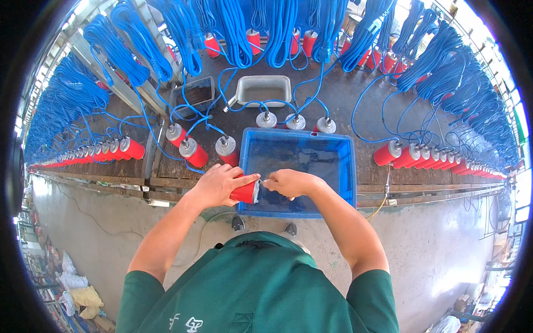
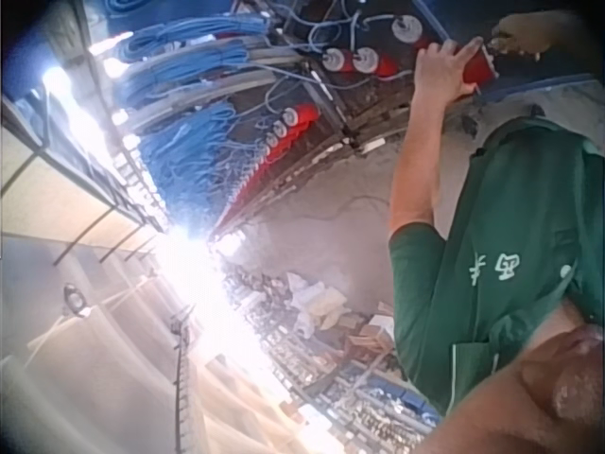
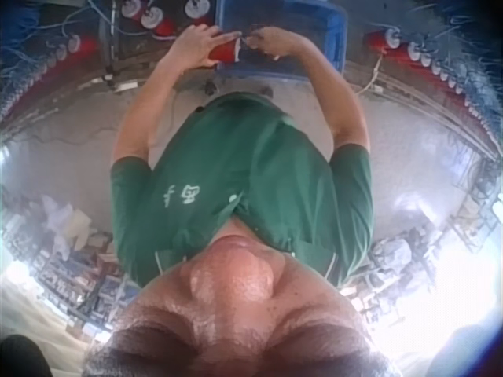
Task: The person tests a series of red cylindrical components by connecting a hose, immersing them in a water tank, and monitoring for leaks.
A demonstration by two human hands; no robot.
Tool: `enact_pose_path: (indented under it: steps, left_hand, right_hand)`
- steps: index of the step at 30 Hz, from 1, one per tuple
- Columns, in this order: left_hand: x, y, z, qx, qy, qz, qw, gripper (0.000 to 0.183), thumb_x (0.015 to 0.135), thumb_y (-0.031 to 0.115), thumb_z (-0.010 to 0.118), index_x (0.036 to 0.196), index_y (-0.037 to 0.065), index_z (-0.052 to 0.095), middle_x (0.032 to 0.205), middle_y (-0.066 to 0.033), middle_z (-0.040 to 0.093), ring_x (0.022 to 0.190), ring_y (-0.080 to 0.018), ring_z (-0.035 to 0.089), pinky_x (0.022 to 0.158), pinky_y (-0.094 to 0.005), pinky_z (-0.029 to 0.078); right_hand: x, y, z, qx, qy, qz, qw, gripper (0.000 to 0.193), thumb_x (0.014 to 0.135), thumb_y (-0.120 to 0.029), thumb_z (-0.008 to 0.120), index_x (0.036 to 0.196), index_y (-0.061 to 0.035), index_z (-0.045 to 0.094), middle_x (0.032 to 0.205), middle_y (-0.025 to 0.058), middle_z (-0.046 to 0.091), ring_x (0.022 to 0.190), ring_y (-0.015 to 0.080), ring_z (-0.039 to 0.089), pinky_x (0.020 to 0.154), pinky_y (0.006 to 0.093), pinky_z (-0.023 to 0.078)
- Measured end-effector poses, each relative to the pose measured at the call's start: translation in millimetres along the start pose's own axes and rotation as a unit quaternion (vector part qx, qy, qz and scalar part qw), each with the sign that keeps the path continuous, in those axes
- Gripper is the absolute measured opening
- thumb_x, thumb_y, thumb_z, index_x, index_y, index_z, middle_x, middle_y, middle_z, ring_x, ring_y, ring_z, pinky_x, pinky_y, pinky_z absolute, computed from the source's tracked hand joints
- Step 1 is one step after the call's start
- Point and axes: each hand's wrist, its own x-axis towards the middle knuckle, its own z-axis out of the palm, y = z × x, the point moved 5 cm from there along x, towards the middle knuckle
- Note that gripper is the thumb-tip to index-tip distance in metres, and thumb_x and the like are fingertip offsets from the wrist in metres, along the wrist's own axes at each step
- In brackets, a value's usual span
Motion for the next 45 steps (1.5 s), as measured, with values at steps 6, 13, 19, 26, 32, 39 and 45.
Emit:
enact_pose_path:
  steps: [6, 13, 19, 26, 32, 39, 45]
  left_hand:
    - [2, 1, -4, -0.017, 0.001, 0.004, 1.0, 0.112, 0.067, 0.037, 0.095, 0.166, 0.037, 0.043, 0.122, -0.0035, 0.066, 0.107, -0.0285, 0.068, 0.094, -0.0452, 0.057]
    - [2, 2, -7, -0.029, -0.005, -0.002, 1.0, 0.113, 0.066, 0.038, 0.097, 0.166, 0.037, 0.043, 0.12, -0.0025, 0.065, 0.108, -0.0274, 0.067, 0.095, -0.0438, 0.056]
    - [4, 5, 4, -0.045, -0.036, -0.019, 0.998, 0.105, 0.066, 0.035, 0.097, 0.161, 0.034, 0.051, 0.128, -0.0034, 0.063, 0.119, -0.0288, 0.063, 0.106, -0.0475, 0.049]
    - [-71, -15, 0, -0.18, 0.35, -0.253, 0.884, 0.103, 0.063, 0.04, 0.102, 0.149, 0.004, 0.056, 0.144, -0.0187, 0.06, 0.14, -0.0414, 0.052, 0.118, -0.0549, 0.041]
    - [-96, -22, 119, -0.751, 0.296, -0.348, 0.476, 0.084, 0.085, 0.037, 0.096, 0.144, -0.004, 0.051, 0.134, -0.0144, 0.066, 0.111, -0.0244, 0.07, 0.092, -0.037, 0.059]
    - [-62, -8, 110, -0.841, 0.232, -0.32, 0.369, 0.083, 0.085, 0.03, 0.096, 0.146, -0.001, 0.048, 0.129, -0.0112, 0.068, 0.112, -0.0237, 0.074, 0.091, -0.0388, 0.064]
    - [-151, -58, 97, -0.682, 0.377, -0.37, 0.506, 0.082, 0.082, 0.027, 0.097, 0.143, -0.002, 0.05, 0.123, -0.0122, 0.07, 0.103, -0.0206, 0.074, 0.08, -0.0356, 0.067]
  right_hand:
    - [13, 12, 0, -0.19, 0.139, -0.185, 0.954, 0.029, 0.1, -0.027, 0.074, 0.1, 0.0001, 0.065, 0.109, 0.0237, 0.075, 0.103, 0.0439, 0.071, 0.09, 0.0516, 0.053]
    - [24, 40, 12, -0.037, 0.197, -0.151, 0.968, 0.041, 0.096, -0.033, 0.083, 0.112, -0.0017, 0.062, 0.095, 0.0155, 0.071, 0.077, 0.0259, 0.064, 0.068, 0.0424, 0.052]
    - [18, 12, 54, 0.252, 0.118, -0.128, 0.952, 0.071, 0.091, -0.039, 0.088, 0.148, -0.0074, 0.059, 0.095, 0.0022, 0.067, 0.066, 0.0075, 0.049, 0.051, 0.0267, 0.037]
    - [23, 17, 53, 0.232, 0.15, -0.109, 0.955, 0.077, 0.083, -0.042, 0.092, 0.144, -0.0034, 0.065, 0.109, 0.0093, 0.074, 0.087, 0.0152, 0.066, 0.071, 0.0327, 0.054]
    - [26, 13, 62, 0.207, 0.177, -0.15, 0.95, 0.081, 0.08, -0.035, 0.095, 0.146, -0.0014, 0.062, 0.121, 0.0142, 0.075, 0.103, 0.0207, 0.071, 0.096, 0.0361, 0.056]
    - [10, -22, 67, 0.053, 0.226, -0.117, 0.966, 0.09, 0.077, -0.032, 0.098, 0.151, -0.0003, 0.057, 0.133, 0.0231, 0.074, 0.121, 0.031, 0.072, 0.105, 0.0407, 0.055]
    - [-12, -20, 55, 0.087, 0.28, -0.145, 0.945, 0.075, 0.084, -0.016, 0.092, 0.151, -0.0047, 0.059, 0.133, 0.0156, 0.075, 0.113, 0.0241, 0.073, 0.093, 0.0382, 0.058]
